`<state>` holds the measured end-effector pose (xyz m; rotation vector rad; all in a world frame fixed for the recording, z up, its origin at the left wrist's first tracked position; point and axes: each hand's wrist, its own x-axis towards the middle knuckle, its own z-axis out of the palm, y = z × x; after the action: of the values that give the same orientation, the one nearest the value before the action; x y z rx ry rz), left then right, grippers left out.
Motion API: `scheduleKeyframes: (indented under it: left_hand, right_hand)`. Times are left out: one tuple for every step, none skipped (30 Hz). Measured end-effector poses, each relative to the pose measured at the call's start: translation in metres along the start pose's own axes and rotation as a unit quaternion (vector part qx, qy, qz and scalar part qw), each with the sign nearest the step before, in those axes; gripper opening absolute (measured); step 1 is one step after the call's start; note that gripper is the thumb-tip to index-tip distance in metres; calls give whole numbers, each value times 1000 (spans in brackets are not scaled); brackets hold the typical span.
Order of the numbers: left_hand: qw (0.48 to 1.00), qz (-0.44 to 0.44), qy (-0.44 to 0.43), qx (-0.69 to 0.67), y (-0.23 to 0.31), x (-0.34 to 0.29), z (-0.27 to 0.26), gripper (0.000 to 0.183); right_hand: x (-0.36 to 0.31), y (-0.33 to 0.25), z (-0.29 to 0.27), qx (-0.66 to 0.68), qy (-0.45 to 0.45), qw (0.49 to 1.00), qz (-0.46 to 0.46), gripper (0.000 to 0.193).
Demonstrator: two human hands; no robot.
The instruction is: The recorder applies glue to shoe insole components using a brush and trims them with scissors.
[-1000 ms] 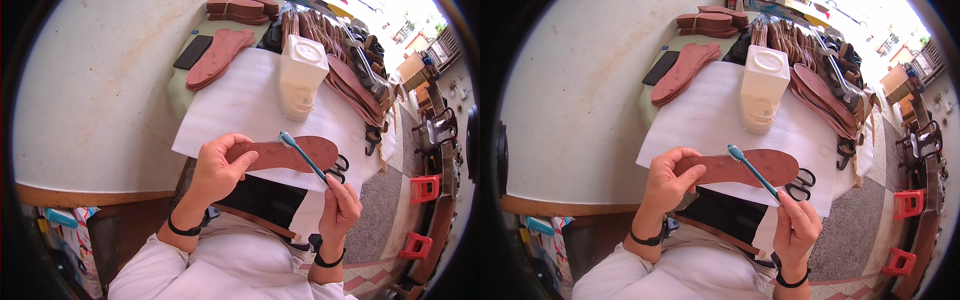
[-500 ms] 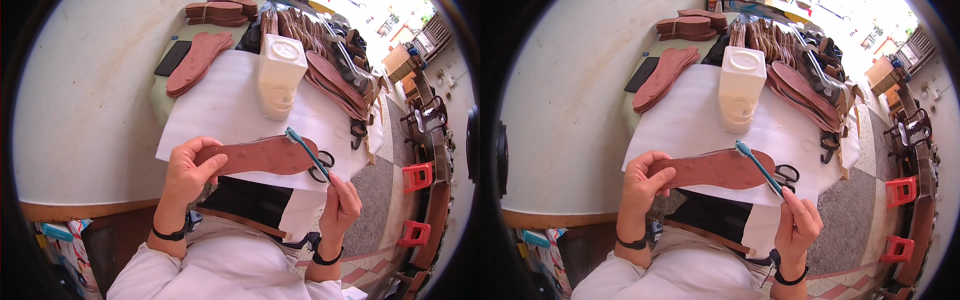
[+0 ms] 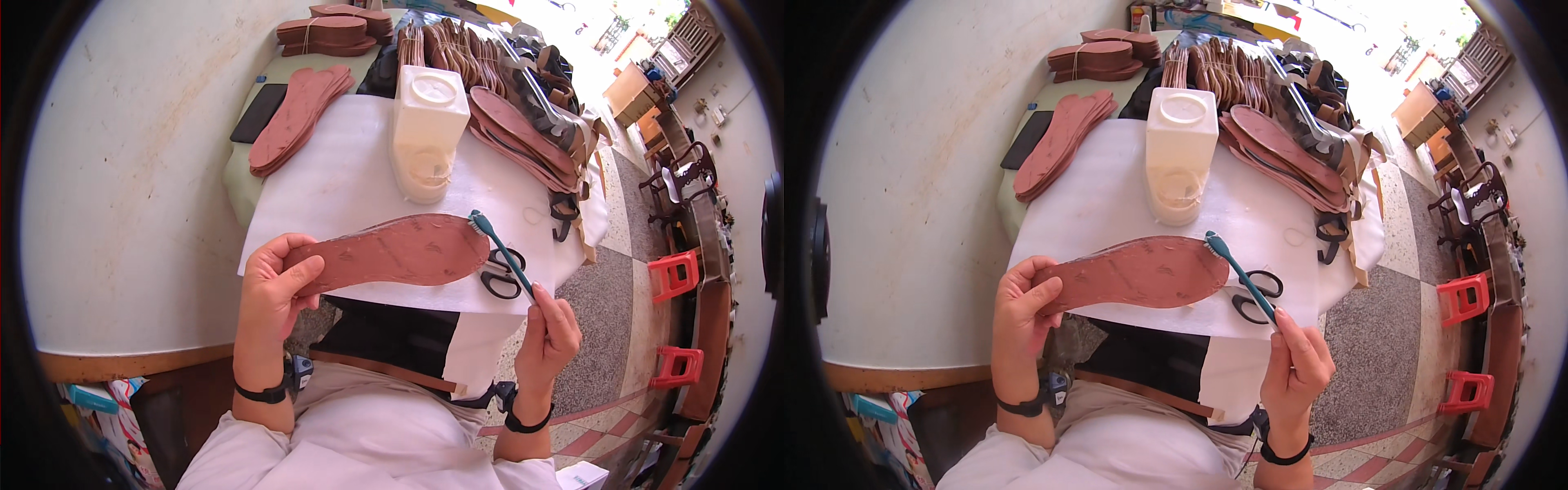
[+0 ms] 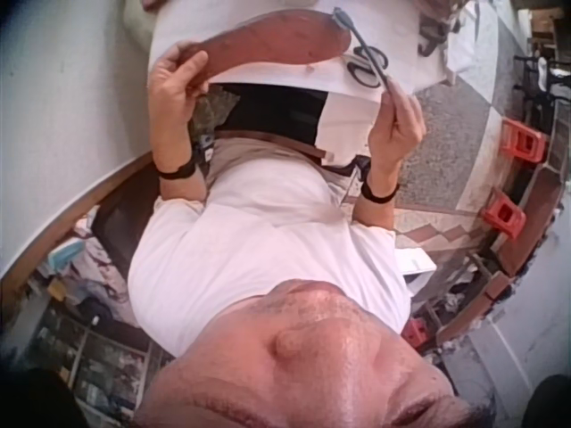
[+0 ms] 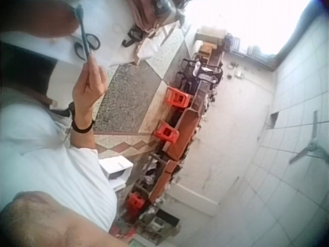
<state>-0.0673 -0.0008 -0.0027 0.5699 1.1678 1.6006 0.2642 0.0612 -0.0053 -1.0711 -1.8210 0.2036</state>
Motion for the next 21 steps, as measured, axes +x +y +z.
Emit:
scheduleKeyframes:
  left_hand:
    - [1000, -2, 0, -5, 0, 1, -1, 19]
    - [1000, -4, 0, -11, -1, 1, -1, 19]
    - [1000, -5, 1, -16, -1, 1, -2, 20]
    - [1000, -5, 3, -20, -2, 2, -1, 20]
    - [1000, -4, 6, -24, -2, 2, -1, 20]
    - [1000, -4, 9, -28, -2, 2, -1, 20]
    - [1000, -2, 9, -29, -3, 2, -1, 20]
    - [999, -1, 10, -30, -3, 3, -2, 19]
    - [999, 0, 9, -31, -4, 4, -3, 19]
    - [999, -1, 14, -35, -5, 5, -3, 19]
    - [999, -1, 20, -40, -6, 6, -3, 19]
    - [999, 0, 27, -45, -6, 7, -3, 19]
    - [999, 0, 24, -46, -7, 7, -4, 19]
    - [999, 0, 21, -47, -7, 8, -6, 19]
    - [999, -1, 16, -48, -7, 8, -6, 19]
    - [999, -1, 15, -50, -7, 9, -6, 19]
    - [999, -1, 14, -52, -7, 9, -6, 20]
    - [998, 0, 14, -54, -7, 9, -6, 20]
    - [998, 0, 15, -60, -7, 9, -5, 20]
    - [998, -1, 17, -66, -8, 9, -5, 20]
    - [997, -1, 18, -71, -8, 9, -4, 20]
  right_hand:
    - [-1, 1, -1, -1, 2, 1000, -5, 33]
    - [-2, 1, -1, -1, 0, 1000, -3, 34]
    - [-3, 2, -2, -1, -1, 1000, -1, 34]
    - [-4, 2, -2, -1, -2, 1000, 1, 34]
    - [-5, 3, -1, 1, -1, 1000, 4, 32]
    - [-5, 3, -1, 2, 1, 1000, 8, 30]
    - [-6, 3, 0, 4, 3, 1000, 12, 28]
    - [-6, 3, -1, 1, 0, 1000, 11, 30]
    - [-6, 2, -3, -3, -2, 1000, 12, 33]
    - [-6, 2, -4, -8, -4, 1000, 12, 35]
    - [-8, 3, -5, -7, -4, 1000, 12, 36]
    - [-9, 5, -4, -5, -5, 1000, 11, 36]
    - [-10, 6, -4, -2, -6, 1000, 10, 36]
    - [-11, 8, -4, -1, -7, 1000, 5, 36]
    - [-12, 9, -4, -1, -7, 1000, 0, 36]
    - [-13, 10, -4, -1, -7, 1000, -4, 36]
    - [-14, 10, -4, -1, -8, 1000, 0, 36]
    - [-15, 10, -4, 0, -9, 1000, 3, 36]
    - [-16, 9, -4, 1, -11, 1000, 6, 36]
    - [-17, 9, -4, 7, -11, 1000, 10, 36]
    - [-17, 8, -4, 12, -12, 1000, 15, 36]
